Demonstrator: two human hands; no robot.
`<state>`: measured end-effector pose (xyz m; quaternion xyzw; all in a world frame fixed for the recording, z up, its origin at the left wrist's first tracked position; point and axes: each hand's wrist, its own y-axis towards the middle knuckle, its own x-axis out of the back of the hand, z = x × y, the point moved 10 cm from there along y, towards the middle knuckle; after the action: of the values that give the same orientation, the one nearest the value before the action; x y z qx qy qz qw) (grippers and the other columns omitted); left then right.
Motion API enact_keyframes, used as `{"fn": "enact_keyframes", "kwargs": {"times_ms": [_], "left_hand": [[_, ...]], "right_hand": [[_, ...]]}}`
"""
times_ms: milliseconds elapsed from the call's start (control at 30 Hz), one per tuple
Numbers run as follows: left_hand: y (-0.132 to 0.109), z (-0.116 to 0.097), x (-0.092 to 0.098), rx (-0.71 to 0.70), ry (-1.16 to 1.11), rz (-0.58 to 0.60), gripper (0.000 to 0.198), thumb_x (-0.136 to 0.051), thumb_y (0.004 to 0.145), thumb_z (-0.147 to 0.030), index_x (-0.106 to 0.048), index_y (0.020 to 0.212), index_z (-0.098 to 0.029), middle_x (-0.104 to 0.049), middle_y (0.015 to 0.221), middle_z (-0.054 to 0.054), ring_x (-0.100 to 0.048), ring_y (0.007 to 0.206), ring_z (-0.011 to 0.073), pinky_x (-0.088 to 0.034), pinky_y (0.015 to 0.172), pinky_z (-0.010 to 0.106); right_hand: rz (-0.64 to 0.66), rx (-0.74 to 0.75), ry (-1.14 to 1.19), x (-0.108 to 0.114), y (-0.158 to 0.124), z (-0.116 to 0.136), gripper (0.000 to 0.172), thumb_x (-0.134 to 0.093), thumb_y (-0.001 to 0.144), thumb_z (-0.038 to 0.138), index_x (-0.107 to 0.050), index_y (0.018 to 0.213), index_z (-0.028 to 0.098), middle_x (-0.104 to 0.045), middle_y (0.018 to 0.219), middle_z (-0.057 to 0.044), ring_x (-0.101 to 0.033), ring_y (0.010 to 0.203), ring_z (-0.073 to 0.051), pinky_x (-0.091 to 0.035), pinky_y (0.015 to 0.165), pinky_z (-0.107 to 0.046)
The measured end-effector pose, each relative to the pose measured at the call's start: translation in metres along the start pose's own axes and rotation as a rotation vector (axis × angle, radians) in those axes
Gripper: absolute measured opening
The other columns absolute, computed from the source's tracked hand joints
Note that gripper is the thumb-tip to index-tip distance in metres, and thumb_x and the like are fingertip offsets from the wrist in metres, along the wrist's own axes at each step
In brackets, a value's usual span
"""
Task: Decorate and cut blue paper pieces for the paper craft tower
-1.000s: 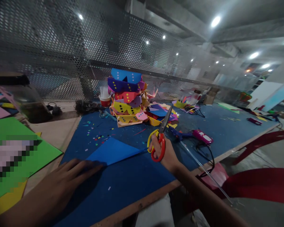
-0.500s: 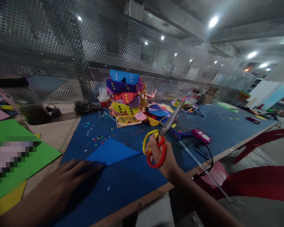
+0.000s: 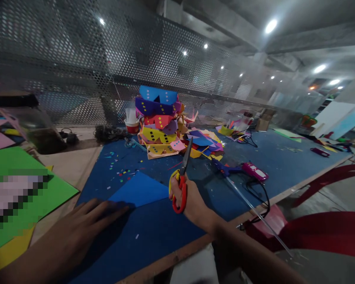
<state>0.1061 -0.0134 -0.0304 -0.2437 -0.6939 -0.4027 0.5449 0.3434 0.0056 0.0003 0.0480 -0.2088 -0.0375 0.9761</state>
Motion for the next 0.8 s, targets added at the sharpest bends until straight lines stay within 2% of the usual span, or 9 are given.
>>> {"fn": "enact_keyframes", "kwargs": {"times_ms": [200, 333, 433, 567, 700, 800], "left_hand": [[0.0, 0.001, -0.001, 0.024, -0.011, 0.027, 0.068, -0.042, 0.091, 0.0, -0.051, 0.15, -0.033, -0.068, 0.13, 0.006, -0.059, 0.095, 0.0248, -0.046, 0.083, 0.04], [0.001, 0.0, -0.001, 0.026, 0.014, 0.049, 0.072, -0.044, 0.089, 0.001, -0.048, 0.153, -0.033, -0.068, 0.13, 0.006, -0.057, 0.097, 0.0258, -0.045, 0.084, 0.039], [0.002, -0.001, 0.001, 0.032, 0.009, 0.045, 0.071, -0.046, 0.089, 0.0, -0.049, 0.152, -0.033, -0.068, 0.126, 0.007, -0.057, 0.097, 0.0269, -0.045, 0.083, 0.04], [0.003, 0.0, 0.0, 0.04, -0.039, 0.024, 0.07, -0.046, 0.089, -0.001, -0.052, 0.15, -0.033, -0.069, 0.117, 0.008, -0.057, 0.092, 0.0263, -0.046, 0.082, 0.039], [-0.001, 0.011, 0.0, 0.029, -0.165, -0.022, 0.06, -0.041, 0.094, -0.003, -0.059, 0.143, -0.032, -0.069, 0.121, 0.008, -0.06, 0.098, 0.0248, -0.048, 0.087, 0.037], [-0.004, 0.034, 0.01, 0.108, -0.289, -0.085, 0.049, -0.038, 0.097, -0.007, -0.073, 0.122, -0.031, -0.072, 0.111, 0.007, -0.063, 0.096, 0.0232, -0.049, 0.085, 0.035]], "right_hand": [[0.106, 0.016, 0.065, -0.035, 0.005, 0.009, 0.051, -0.047, 0.103, 0.062, -0.058, 0.077, 0.02, -0.054, 0.057, 0.004, -0.049, 0.046, -0.009, -0.042, 0.047, -0.021], [0.129, 0.038, 0.089, -0.043, 0.007, 0.012, 0.049, -0.048, 0.102, 0.063, -0.057, 0.082, 0.02, -0.057, 0.059, 0.004, -0.049, 0.046, -0.009, -0.042, 0.047, -0.021], [0.158, 0.031, 0.108, -0.054, 0.007, 0.013, 0.048, -0.048, 0.103, 0.062, -0.058, 0.082, 0.019, -0.058, 0.061, 0.003, -0.049, 0.046, -0.008, -0.042, 0.047, -0.021], [0.262, 0.068, 0.109, -0.082, 0.009, 0.022, 0.045, -0.046, 0.104, 0.059, -0.058, 0.085, 0.02, -0.063, 0.069, 0.0, -0.052, 0.05, -0.01, -0.043, 0.048, -0.021], [0.295, 0.076, 0.105, -0.092, 0.012, 0.026, 0.045, -0.046, 0.105, 0.058, -0.057, 0.084, 0.02, -0.062, 0.065, 0.001, -0.053, 0.049, -0.01, -0.044, 0.049, -0.022], [0.284, 0.055, 0.149, -0.089, 0.011, 0.021, 0.047, -0.049, 0.104, 0.059, -0.058, 0.08, 0.019, -0.061, 0.065, 0.001, -0.053, 0.048, -0.009, -0.043, 0.048, -0.021]]}}
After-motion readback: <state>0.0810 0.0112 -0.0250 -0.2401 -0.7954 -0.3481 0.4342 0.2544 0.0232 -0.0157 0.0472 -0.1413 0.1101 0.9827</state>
